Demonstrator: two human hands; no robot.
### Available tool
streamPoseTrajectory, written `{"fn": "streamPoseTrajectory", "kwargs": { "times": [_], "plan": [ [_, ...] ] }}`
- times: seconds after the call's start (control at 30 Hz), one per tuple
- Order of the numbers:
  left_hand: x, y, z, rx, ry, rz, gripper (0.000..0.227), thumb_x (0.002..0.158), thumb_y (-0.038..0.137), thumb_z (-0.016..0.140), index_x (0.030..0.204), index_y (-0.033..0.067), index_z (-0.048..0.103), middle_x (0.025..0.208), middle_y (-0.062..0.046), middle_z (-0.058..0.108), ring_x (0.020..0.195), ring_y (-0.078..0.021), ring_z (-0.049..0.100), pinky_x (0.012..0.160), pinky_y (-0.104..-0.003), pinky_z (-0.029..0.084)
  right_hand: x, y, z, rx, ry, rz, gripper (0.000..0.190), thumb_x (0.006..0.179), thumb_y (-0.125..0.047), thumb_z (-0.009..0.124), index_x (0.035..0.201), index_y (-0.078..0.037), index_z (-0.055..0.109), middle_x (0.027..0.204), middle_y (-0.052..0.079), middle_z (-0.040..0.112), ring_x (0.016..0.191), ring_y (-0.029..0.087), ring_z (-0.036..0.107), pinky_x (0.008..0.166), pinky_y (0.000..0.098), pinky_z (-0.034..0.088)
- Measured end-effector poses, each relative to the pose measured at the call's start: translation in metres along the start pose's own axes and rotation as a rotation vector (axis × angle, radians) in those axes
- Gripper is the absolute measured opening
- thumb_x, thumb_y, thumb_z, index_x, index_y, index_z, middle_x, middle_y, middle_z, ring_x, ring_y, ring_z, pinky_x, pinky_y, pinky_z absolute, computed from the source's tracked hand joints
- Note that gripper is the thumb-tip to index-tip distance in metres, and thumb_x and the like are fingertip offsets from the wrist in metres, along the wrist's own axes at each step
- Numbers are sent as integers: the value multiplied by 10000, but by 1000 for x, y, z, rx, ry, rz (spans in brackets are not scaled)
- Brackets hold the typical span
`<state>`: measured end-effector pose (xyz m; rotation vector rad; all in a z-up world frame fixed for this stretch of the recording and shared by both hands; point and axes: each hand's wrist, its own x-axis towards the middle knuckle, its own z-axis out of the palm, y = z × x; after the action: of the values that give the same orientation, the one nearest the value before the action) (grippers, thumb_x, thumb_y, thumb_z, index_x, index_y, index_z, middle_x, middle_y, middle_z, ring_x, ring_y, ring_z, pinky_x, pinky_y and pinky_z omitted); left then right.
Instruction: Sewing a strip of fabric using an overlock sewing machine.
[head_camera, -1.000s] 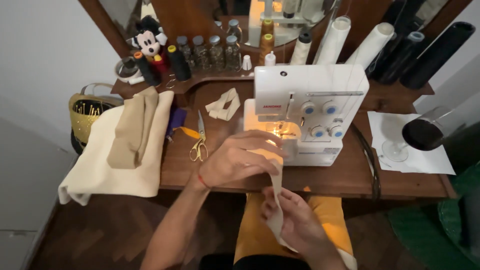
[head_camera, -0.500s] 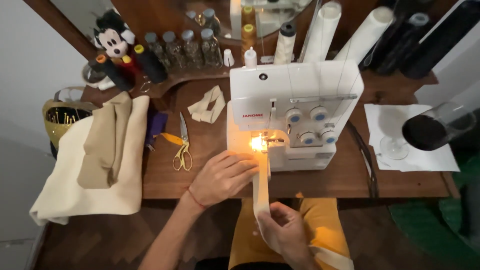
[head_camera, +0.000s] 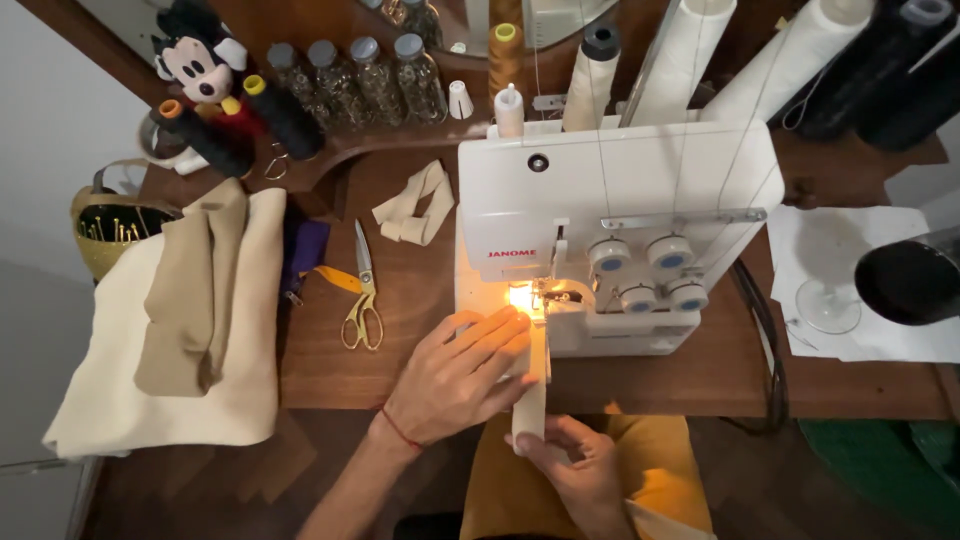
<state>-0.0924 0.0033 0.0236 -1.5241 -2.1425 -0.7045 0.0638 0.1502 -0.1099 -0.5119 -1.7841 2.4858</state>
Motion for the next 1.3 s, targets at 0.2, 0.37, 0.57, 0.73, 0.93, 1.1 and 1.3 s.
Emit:
{"fn": "streamPoseTrajectory", "kwargs": {
  "times": [0.2,0.37,0.57,0.73,0.93,1.1,1.3],
  "plan": [
    [1,0,2,-20,4,-59,320,939,281,771,1039,-13,693,1212,-129,697,1224,-283,654,1025,-459,500,6,-2,-12,-191,-56,-45,196,862,-78,784,1011,49,780,924,113,852,851,126,774,808,276,609],
    [-2,-1,6,6,0,-72,314,937,287,761,1019,-8,690,1215,-134,695,1241,-297,640,1046,-481,491,9,-6,-12,-186,-139,-14,179,853,-67,806,989,48,791,901,112,850,843,127,773,804,285,619],
    [2,0,6,47,-29,-75,331,934,286,743,1075,-12,706,1234,-136,695,1263,-291,616,1032,-494,484,14,-12,-21,-104,-194,51,217,846,-18,791,1046,61,763,936,125,841,899,165,796,853,317,635],
    [1,2,11,66,-32,-97,315,946,287,743,1043,-9,697,1232,-161,690,1255,-298,616,1021,-495,489,17,-15,-34,-198,-249,-3,237,860,-3,777,1086,60,746,976,120,848,950,175,805,889,319,623],
    [0,2,15,94,-29,-117,326,947,301,738,1020,-14,696,1198,-191,679,1259,-312,607,1002,-507,480,22,-15,-46,-181,-281,-44,244,875,-19,780,1103,57,741,1015,125,833,984,186,789,901,329,617],
    [3,3,15,66,-44,-127,261,937,270,730,989,20,675,1246,-170,669,1296,-305,589,1002,-523,461,22,-91,-37,-964,-10,-373,449,743,-211,888,1148,-72,752,1007,71,816,861,186,801,764,300,612],
    [-5,3,18,43,-100,-159,331,891,262,711,1132,35,702,1284,-122,661,1289,-281,574,1021,-521,444,30,-237,52,-1140,-377,-1061,398,863,-180,804,1173,28,667,1134,159,703,1099,328,669,1020,454,510]
  ]
}}
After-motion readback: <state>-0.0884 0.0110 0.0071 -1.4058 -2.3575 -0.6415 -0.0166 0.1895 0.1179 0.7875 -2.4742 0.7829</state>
